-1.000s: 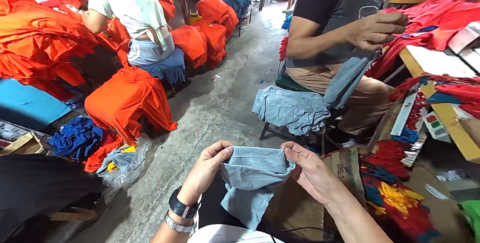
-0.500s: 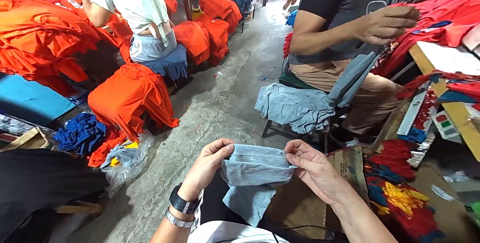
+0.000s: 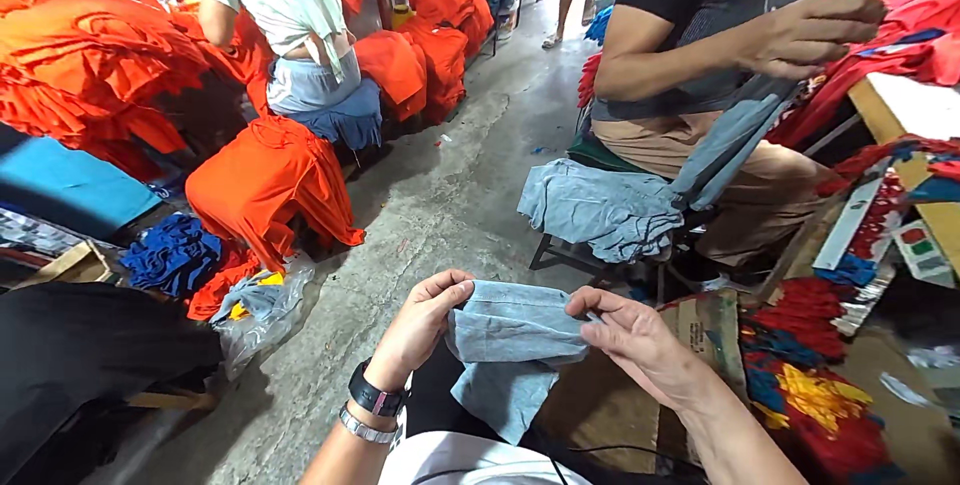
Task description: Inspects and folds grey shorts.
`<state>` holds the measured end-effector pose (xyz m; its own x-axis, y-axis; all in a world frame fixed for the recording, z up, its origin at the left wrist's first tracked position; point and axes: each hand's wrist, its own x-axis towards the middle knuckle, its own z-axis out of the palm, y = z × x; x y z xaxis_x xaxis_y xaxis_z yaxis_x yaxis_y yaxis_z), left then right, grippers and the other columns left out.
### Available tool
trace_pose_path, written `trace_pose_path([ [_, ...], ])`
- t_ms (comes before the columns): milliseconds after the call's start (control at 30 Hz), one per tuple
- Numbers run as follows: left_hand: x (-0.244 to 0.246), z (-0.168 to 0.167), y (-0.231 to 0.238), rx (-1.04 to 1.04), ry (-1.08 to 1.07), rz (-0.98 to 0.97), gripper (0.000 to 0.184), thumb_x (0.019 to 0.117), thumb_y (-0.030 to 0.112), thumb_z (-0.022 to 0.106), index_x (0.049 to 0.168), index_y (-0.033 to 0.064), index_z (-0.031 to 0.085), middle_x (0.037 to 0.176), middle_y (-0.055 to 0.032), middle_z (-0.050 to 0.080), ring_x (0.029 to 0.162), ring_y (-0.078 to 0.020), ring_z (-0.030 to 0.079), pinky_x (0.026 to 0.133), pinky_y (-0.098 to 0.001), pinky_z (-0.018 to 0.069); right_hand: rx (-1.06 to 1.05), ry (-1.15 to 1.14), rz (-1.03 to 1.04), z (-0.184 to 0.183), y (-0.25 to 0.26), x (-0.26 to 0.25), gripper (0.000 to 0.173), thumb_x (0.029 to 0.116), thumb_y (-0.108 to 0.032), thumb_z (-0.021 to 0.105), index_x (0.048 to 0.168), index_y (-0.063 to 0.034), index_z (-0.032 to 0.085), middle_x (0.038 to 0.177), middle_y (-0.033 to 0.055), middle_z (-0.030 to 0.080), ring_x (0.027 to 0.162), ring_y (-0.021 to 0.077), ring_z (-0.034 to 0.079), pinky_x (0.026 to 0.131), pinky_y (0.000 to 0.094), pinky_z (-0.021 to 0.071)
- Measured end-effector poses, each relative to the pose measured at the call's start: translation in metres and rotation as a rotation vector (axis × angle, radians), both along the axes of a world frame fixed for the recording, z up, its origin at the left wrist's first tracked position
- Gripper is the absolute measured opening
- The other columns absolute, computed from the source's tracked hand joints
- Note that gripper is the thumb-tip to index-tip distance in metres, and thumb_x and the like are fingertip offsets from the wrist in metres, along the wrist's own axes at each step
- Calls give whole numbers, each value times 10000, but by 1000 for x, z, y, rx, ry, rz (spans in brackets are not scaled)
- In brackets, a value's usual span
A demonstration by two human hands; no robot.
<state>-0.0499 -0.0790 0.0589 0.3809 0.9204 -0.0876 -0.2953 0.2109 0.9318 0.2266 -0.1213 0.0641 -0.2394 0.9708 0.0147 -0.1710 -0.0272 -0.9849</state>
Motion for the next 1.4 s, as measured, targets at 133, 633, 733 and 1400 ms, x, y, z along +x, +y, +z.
trace_pose_path([
  [133,-1,0,0,1,-8,2,232,1043,172,485,1007,128,710,815,3,704,698,-38,660,645,-213,563,107,-164,51,-6,0,0,410,700,-261,922,1060,-179,743,1080,-57,674,1008,59,663,868,225,597],
  [633,-14,-10,3,-114,-30,-143,414,1069,417,391,1009,127,680,835,-11,708,739,-60,689,697,-227,583,-285,5,-6,-2,-3,-8,163,967,-178,602,913,-104,737,840,27,735,787,73,699,782,247,591],
  [733,-20,-15,5,-91,-27,-181,282,1009,402,538,1017,161,685,865,-1,711,764,-58,690,721,-233,582,-305,31,-9,-3,-3,-8,185,978,-170,571,925,-96,732,852,38,737,794,81,703,785,251,595],
  [1400,-23,-12,9,-89,44,-92,138,1031,99,495,1028,126,631,843,-14,695,729,-61,677,690,-229,580,-321,67,-9,-8,-2,-6,202,1004,-250,598,878,-125,695,880,41,732,818,86,706,809,256,597],
])
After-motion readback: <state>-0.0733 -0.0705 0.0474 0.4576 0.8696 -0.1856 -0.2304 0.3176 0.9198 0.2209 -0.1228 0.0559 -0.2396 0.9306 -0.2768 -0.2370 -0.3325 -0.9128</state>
